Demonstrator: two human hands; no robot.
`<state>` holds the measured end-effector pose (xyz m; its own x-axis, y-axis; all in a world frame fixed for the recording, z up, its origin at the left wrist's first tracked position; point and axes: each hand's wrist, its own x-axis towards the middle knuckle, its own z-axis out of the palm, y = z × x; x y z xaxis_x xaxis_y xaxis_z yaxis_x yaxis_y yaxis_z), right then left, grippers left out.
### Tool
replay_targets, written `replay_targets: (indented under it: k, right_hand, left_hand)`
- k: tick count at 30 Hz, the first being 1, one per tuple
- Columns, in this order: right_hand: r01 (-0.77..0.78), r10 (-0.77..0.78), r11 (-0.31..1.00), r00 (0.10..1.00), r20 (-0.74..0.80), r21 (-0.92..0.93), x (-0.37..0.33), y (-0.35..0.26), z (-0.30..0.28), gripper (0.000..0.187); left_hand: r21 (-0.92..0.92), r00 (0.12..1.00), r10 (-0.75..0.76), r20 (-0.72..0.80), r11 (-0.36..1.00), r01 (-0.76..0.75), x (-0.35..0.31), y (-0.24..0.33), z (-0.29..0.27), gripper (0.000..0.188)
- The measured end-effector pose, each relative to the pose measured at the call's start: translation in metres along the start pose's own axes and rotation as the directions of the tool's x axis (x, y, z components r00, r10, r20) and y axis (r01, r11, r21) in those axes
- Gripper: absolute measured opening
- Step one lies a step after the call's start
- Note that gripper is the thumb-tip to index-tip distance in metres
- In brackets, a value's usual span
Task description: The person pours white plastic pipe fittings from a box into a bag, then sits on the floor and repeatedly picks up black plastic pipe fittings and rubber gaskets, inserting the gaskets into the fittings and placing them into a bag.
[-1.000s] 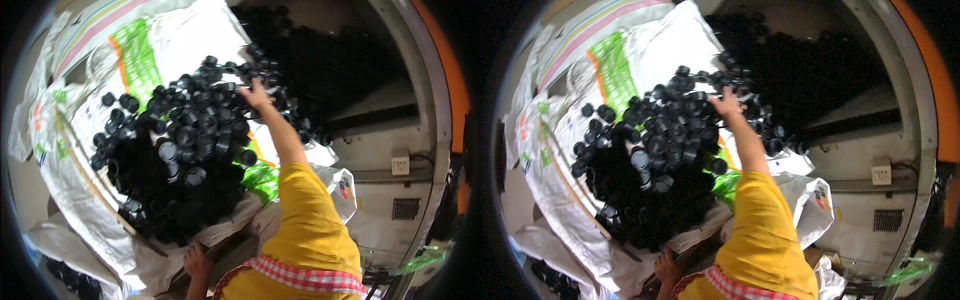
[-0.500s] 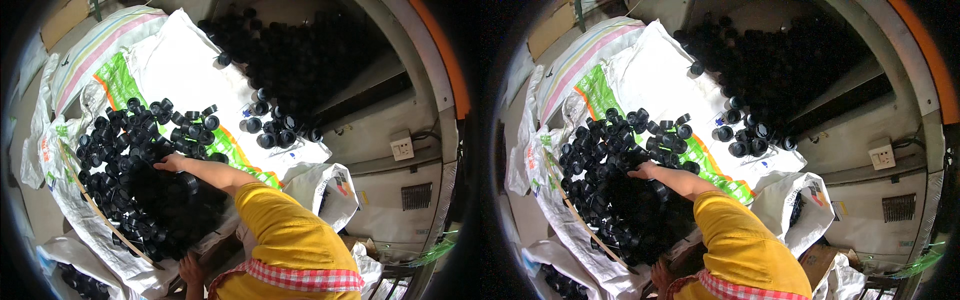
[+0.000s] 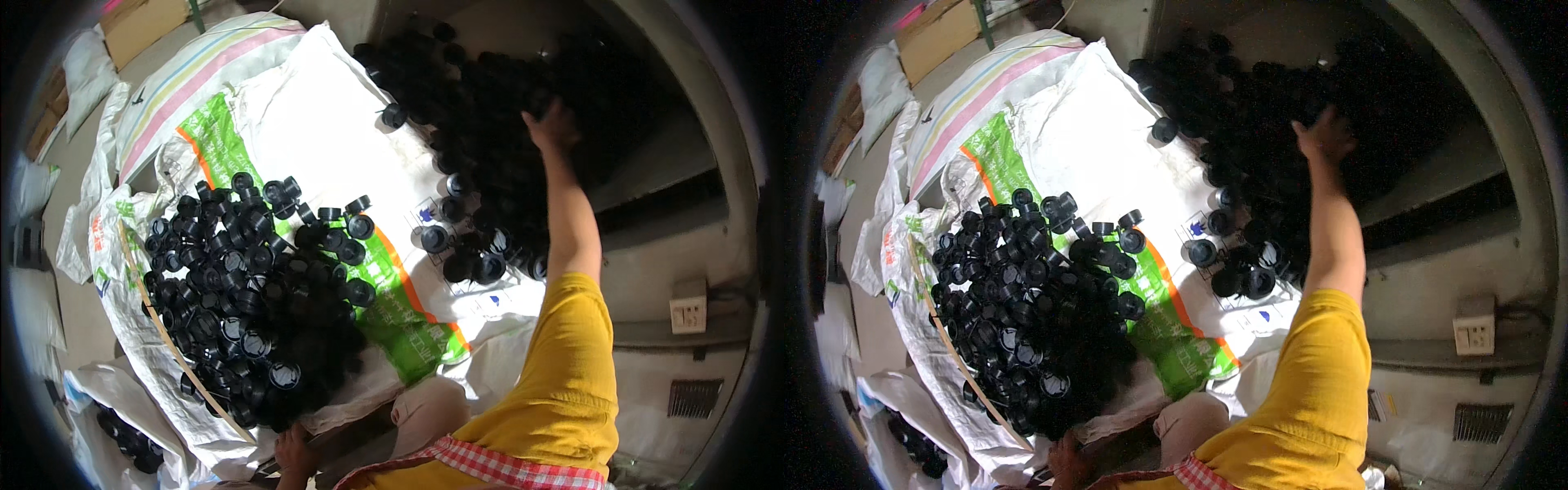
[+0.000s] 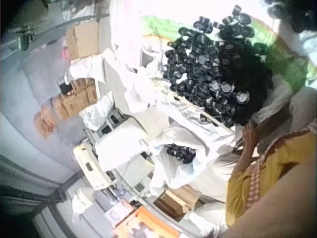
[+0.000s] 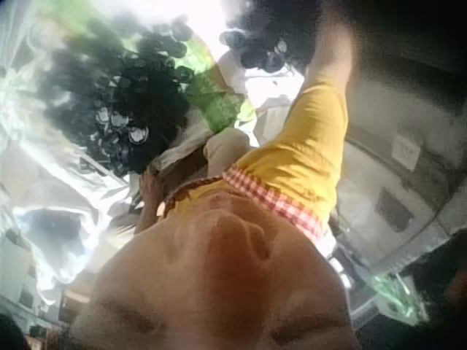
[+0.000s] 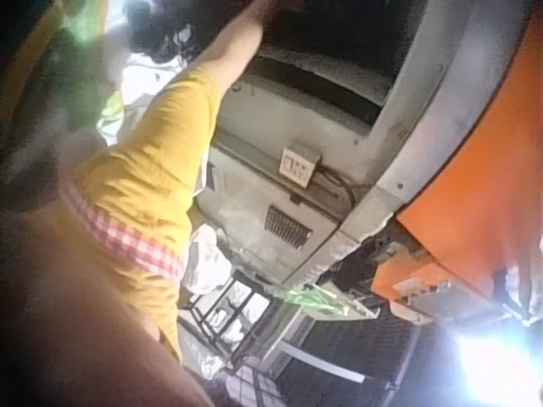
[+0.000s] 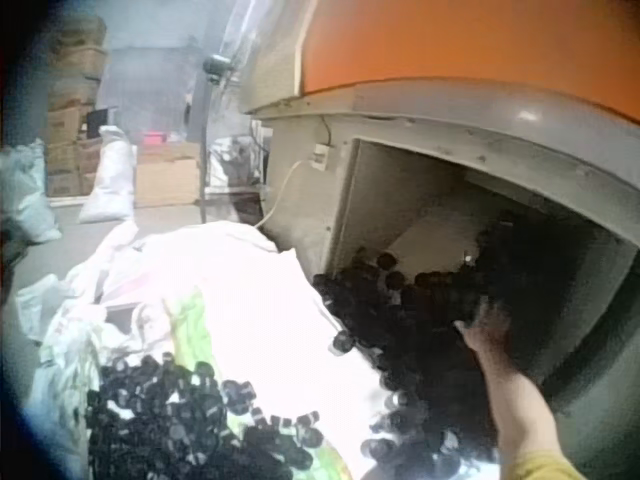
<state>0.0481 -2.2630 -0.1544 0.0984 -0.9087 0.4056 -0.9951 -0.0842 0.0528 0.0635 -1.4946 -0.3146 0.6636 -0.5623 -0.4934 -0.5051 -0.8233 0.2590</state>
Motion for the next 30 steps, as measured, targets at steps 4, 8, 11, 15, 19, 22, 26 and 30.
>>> replay_targets:
  k: [4, 8, 11, 15, 19, 22, 26, 30]
  right_hand:
    - [0.04, 0.001, 0.973, 0.984, 0.178, -0.226, -0.005, 0.004, -0.005, 0.097]
    - [0.103, -0.117, 0.993, 0.947, 0.298, 0.062, 0.008, 0.014, 0.029, 0.1]
    - [0.037, -0.339, 0.859, 0.787, 0.514, 0.51, -0.009, 0.013, 0.058, 0.107]
    - [-0.28, -0.538, 0.63, 0.515, 0.667, 0.725, -0.123, -0.052, 0.033, 0.102]
    - [0.32, -0.8, 0.596, 0.158, 0.579, 0.737, -0.283, -0.125, 0.042, 0.104]
    - [0.427, -0.861, 0.438, -0.055, 0.506, 0.791, -0.346, -0.171, 0.02, 0.103]
    - [0.479, -0.98, 0.097, -0.109, 0.168, 0.872, -0.28, -0.17, -0.076, 0.073]
    - [0.818, -0.649, 0.505, 0.57, -0.503, 0.275, -0.092, -0.114, -0.056, 0.045]
  left_hand:
    - [-0.047, 0.998, -0.004, 0.062, 0.999, 0.007, 0.003, -0.002, -0.004, 0.047]
    - [-0.004, 0.997, 0.08, -0.005, 0.997, -0.08, 0.001, -0.022, 0.02, 0.049]
    - [0.002, 0.994, 0.061, -0.092, 0.998, -0.061, -0.004, -0.011, 0.016, 0.045]
    - [-0.01, 0.994, 0.089, -0.055, 0.996, -0.09, -0.007, -0.022, 0.024, 0.042]
    - [0.08, 0.985, 0.114, -0.131, 0.991, -0.104, -0.004, -0.019, 0.027, 0.041]
    - [0.122, 0.981, 0.133, -0.143, 0.986, -0.116, -0.002, -0.028, 0.031, 0.045]
    - [0.12, 0.997, 0.066, -0.04, 0.991, -0.061, -0.002, -0.02, 0.022, 0.055]
    - [0.071, 0.999, 0.019, -0.047, 0.997, -0.016, -0.005, -0.009, 0.012, 0.06]
